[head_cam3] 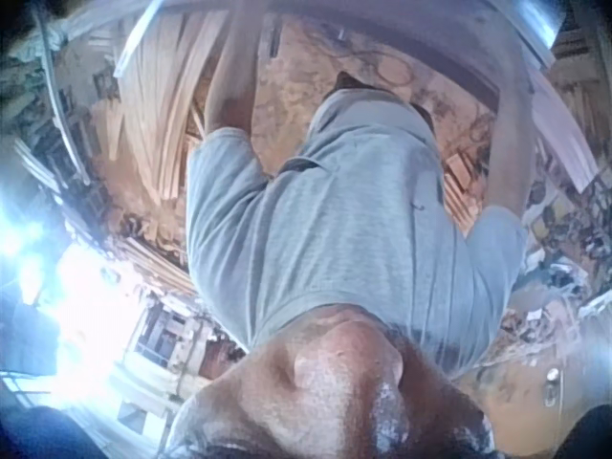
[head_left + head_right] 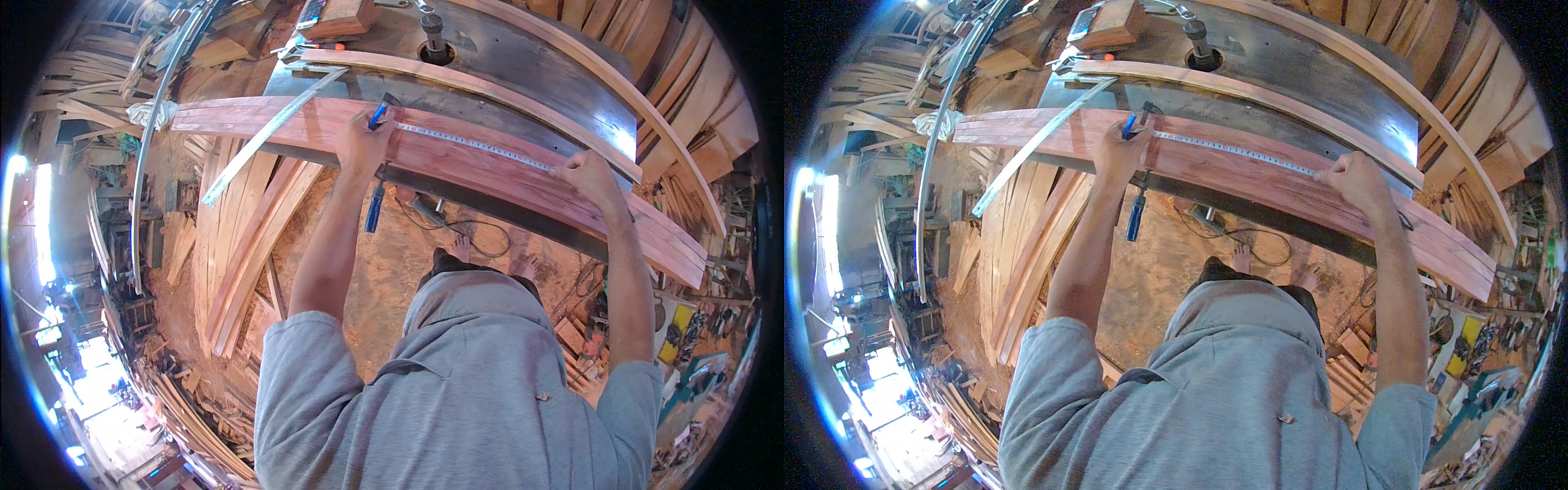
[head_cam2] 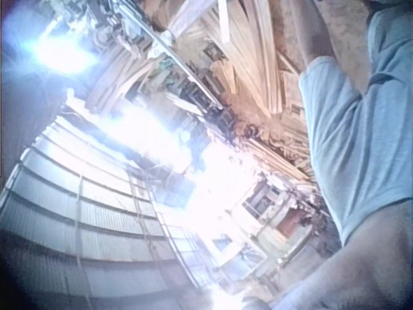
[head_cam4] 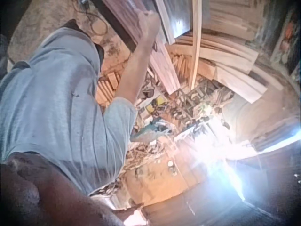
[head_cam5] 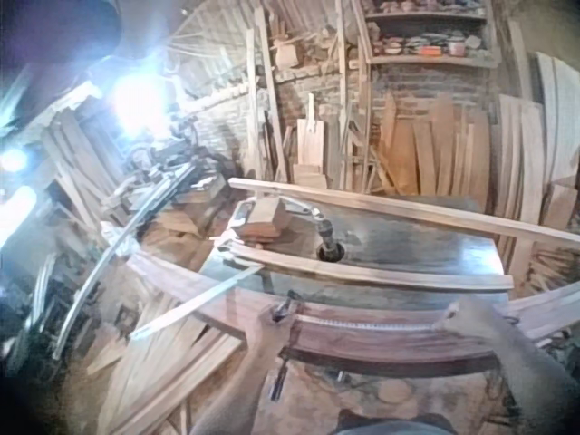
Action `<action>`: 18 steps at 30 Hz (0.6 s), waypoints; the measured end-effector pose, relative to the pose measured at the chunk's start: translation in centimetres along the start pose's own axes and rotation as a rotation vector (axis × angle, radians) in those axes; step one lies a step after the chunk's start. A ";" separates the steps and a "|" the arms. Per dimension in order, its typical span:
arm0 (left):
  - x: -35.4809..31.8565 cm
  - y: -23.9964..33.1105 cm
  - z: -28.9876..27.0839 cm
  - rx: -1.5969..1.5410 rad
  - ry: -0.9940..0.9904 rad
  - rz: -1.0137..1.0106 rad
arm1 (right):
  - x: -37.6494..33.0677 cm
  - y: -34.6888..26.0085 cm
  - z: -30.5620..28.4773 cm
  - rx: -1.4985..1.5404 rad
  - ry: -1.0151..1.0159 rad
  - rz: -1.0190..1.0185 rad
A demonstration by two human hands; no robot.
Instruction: The person measures a long wooden plank using a tape measure and marks it with a pen. They then use a try square to draw perpendicular lines across the plank at the marked points. The person repeats this process along the length of the plank.
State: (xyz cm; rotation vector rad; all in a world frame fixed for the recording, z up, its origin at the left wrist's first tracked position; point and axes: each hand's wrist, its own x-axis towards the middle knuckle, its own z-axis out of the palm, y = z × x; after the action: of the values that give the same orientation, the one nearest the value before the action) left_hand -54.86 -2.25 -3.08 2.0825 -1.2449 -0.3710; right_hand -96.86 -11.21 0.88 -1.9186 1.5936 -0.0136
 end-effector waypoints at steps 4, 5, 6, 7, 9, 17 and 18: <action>0.9 -0.5 0.6 0.086 0.069 0.121 | 0.9 -0.9 1.0 -0.121 0.035 -0.041; 1.1 -0.8 0.7 0.102 0.070 0.145 | 1.1 -1.0 1.0 -0.118 0.034 -0.029; 1.1 -1.0 0.8 0.116 0.069 0.164 | 1.0 -1.4 1.1 -0.120 0.030 -0.016; 1.0 -1.1 0.8 0.110 0.067 0.161 | 1.1 -1.8 1.2 -0.122 0.025 -0.002; 0.9 -1.3 0.8 0.097 0.063 0.159 | 1.1 -2.3 1.5 -0.134 0.044 -0.024; 0.8 -0.4 0.7 0.121 0.027 0.082 | 1.2 -2.9 1.7 -0.163 0.043 -0.008; 0.6 -0.2 0.9 0.127 0.025 0.082 | 1.2 -2.8 1.6 -0.172 0.045 -0.016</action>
State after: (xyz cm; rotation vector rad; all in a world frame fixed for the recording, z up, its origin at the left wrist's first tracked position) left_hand -54.91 -3.10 -3.83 2.1275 -1.3655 -0.2340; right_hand -93.46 -11.33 0.47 -2.0752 1.6553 0.0768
